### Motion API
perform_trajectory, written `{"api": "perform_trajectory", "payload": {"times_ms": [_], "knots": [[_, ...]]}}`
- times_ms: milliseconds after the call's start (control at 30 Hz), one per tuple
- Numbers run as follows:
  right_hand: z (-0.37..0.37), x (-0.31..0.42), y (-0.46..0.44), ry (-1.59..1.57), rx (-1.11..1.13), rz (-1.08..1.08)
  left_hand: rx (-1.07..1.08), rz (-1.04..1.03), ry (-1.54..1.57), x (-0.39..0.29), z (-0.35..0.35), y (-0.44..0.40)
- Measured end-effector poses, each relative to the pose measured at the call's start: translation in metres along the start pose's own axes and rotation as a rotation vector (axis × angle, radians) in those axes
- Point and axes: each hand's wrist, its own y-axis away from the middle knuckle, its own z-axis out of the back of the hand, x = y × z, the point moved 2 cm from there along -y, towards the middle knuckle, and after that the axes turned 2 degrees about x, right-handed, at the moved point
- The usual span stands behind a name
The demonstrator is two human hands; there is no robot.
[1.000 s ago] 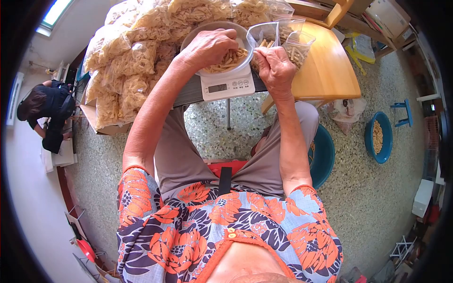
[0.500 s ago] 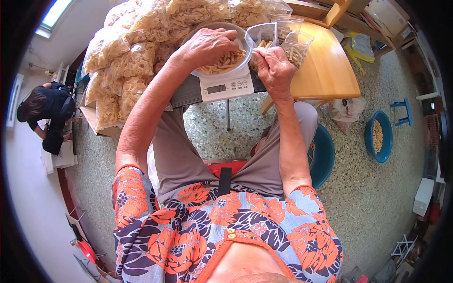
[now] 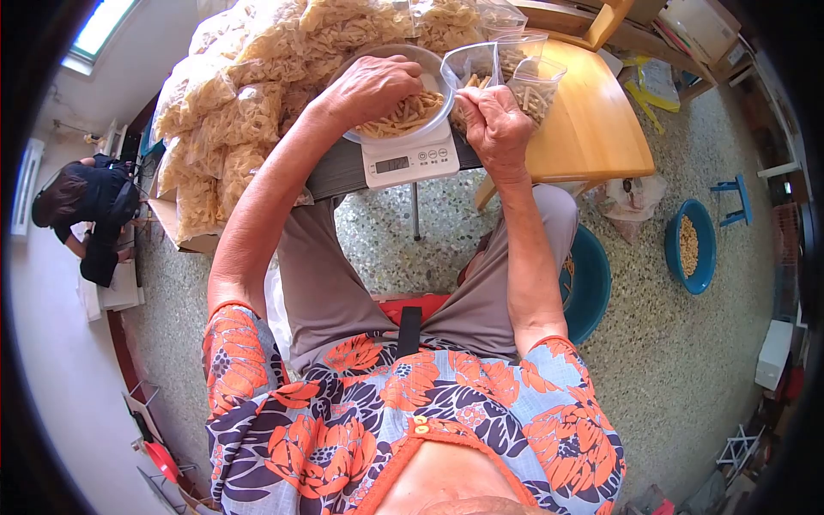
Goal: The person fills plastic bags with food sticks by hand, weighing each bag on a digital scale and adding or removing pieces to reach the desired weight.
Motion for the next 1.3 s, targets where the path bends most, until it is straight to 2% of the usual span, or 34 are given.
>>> {"api": "perform_trajectory", "payload": {"times_ms": [167, 267, 300, 367, 400, 533, 600, 633, 733, 767, 833, 900, 967, 1100, 1167, 1233, 1300], "knots": [[-0.001, 0.000, 0.000, 0.000, -0.006, 0.002, -0.067, 0.131, 0.136, 0.002, 0.003, 0.009], [-0.001, 0.000, 0.000, 0.000, -0.011, 0.012, -0.195, 0.351, 0.848, 0.008, 0.004, 0.015], [-0.001, 0.000, 0.000, -0.001, -0.011, 0.013, -0.196, 0.351, 0.846, 0.008, 0.008, 0.015], [-0.002, 0.001, -0.001, -0.005, -0.035, 0.035, -0.190, 0.524, 1.616, 0.009, 0.015, 0.018], [-0.002, 0.001, -0.001, -0.006, -0.035, 0.037, -0.235, 0.567, 1.684, 0.004, 0.019, 0.017], [-0.003, 0.003, 0.001, 0.019, -0.068, 0.062, -0.242, 0.522, 1.677, -0.011, 0.032, 0.006], [-0.003, 0.004, 0.001, 0.021, -0.076, 0.056, -0.286, 0.515, 1.410, -0.020, 0.040, -0.004], [-0.003, 0.005, 0.001, 0.020, -0.080, 0.056, -0.286, 0.515, 1.412, -0.023, 0.045, -0.009], [-0.001, 0.006, 0.002, 0.031, -0.076, 0.059, -0.251, 0.484, 1.064, -0.029, 0.053, -0.025], [-0.001, 0.006, 0.002, 0.044, -0.069, 0.061, -0.251, 0.483, 1.065, -0.028, 0.047, -0.032], [-0.001, 0.006, 0.002, 0.032, -0.067, 0.070, -0.332, 0.436, 0.826, -0.024, 0.036, -0.044], [-0.001, 0.006, 0.002, 0.020, -0.066, 0.078, -0.383, 0.441, 0.791, -0.023, 0.033, -0.050], [-0.001, 0.005, 0.002, 0.015, -0.061, 0.070, -0.508, 0.476, 0.608, -0.022, 0.032, -0.050], [0.001, 0.004, 0.001, 0.037, -0.081, 0.062, -0.474, 0.470, 0.636, -0.002, 0.028, -0.027], [0.001, 0.003, 0.000, 0.013, -0.086, 0.059, -0.316, 0.537, 0.474, 0.006, 0.025, -0.012], [0.000, 0.004, -0.001, 0.009, -0.083, 0.069, -0.285, 0.523, 0.434, 0.010, 0.021, 0.001], [-0.001, 0.003, 0.000, 0.009, -0.081, 0.078, -0.165, 0.497, 0.398, 0.010, 0.015, 0.010]]}}
